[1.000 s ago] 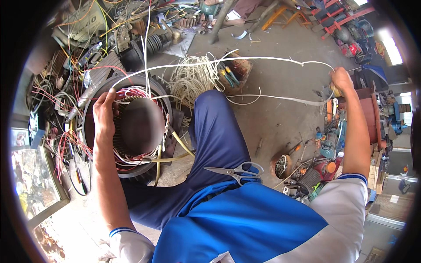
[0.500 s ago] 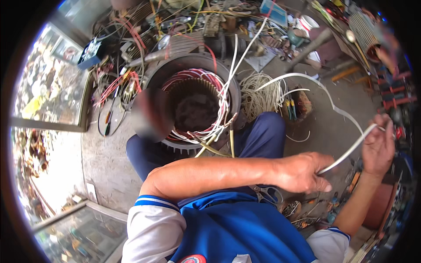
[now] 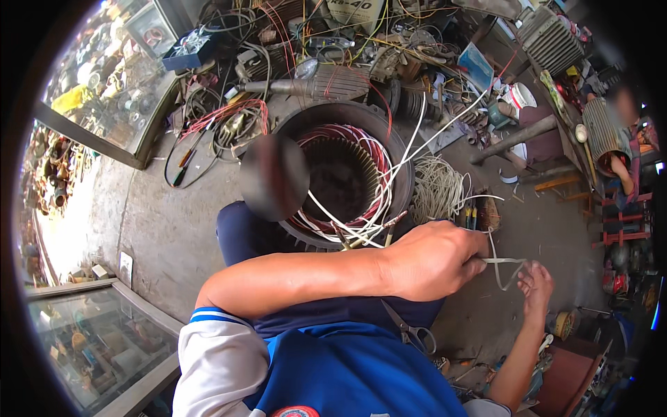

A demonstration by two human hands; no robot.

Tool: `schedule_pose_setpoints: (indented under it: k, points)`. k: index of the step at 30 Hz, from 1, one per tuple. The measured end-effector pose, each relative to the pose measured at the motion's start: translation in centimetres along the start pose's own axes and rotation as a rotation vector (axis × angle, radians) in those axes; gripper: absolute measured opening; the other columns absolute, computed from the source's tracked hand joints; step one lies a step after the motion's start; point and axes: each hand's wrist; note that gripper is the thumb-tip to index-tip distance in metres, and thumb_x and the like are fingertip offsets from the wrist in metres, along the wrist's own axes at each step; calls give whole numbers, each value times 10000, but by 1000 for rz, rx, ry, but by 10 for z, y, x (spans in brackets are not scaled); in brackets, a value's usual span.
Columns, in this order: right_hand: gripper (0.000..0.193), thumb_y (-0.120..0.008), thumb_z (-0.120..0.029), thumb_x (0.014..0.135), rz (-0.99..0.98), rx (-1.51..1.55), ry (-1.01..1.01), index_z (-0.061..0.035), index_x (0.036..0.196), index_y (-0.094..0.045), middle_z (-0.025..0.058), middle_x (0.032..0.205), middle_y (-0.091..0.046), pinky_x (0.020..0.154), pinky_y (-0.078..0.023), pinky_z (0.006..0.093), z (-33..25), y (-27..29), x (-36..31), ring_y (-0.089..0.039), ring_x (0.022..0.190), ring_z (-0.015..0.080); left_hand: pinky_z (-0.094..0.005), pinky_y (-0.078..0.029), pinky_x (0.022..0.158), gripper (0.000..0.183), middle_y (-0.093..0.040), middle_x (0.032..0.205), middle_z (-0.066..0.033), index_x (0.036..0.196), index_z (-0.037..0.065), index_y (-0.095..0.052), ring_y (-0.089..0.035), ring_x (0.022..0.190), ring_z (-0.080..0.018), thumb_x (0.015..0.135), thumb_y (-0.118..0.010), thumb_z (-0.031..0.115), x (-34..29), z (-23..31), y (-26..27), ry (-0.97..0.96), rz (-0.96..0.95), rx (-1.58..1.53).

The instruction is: The person wires and winds a large motor by hand, inserting and organizing white and red wires into the stator slots and using shears to cut wire lengths.

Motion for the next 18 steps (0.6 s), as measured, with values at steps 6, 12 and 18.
schedule_pose_setpoints:
  k: [6,12,18]
  points:
    - [499,-640,-243,1013,-522,-462,968,72,1382,-526,170,1201,-691,883,-553,328,-93,-152,-158,-686,1038,212,-515,-539,782,196,-713,861,-205,1060,27,-674,-683,872,-430,942,-660,182,10,-7,-25,-81,-38,10]
    - [293,-590,-228,1058,-238,-158,645,29,1187,-647,-12,757,-565,567,-382,216,-70,-56,-28,-520,662,66,-510,-527,710,207,-680,813,-208,1052,22,-672,-672,818,-433,981,-672,216,-25,-6,36,-97,113,144]
    - [288,-709,-125,946,-279,-615,708,9,1192,-642,56,844,-634,755,-529,294,-97,-120,-82,-622,783,125,-509,-532,717,203,-695,843,-200,1036,22,-668,-678,822,-426,967,-680,213,-36,-51,43,-76,96,246]
Point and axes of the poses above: each hand's wrist, its own x-axis towards the middle knuckle, its own y-axis out of the back of the hand, z = x × y
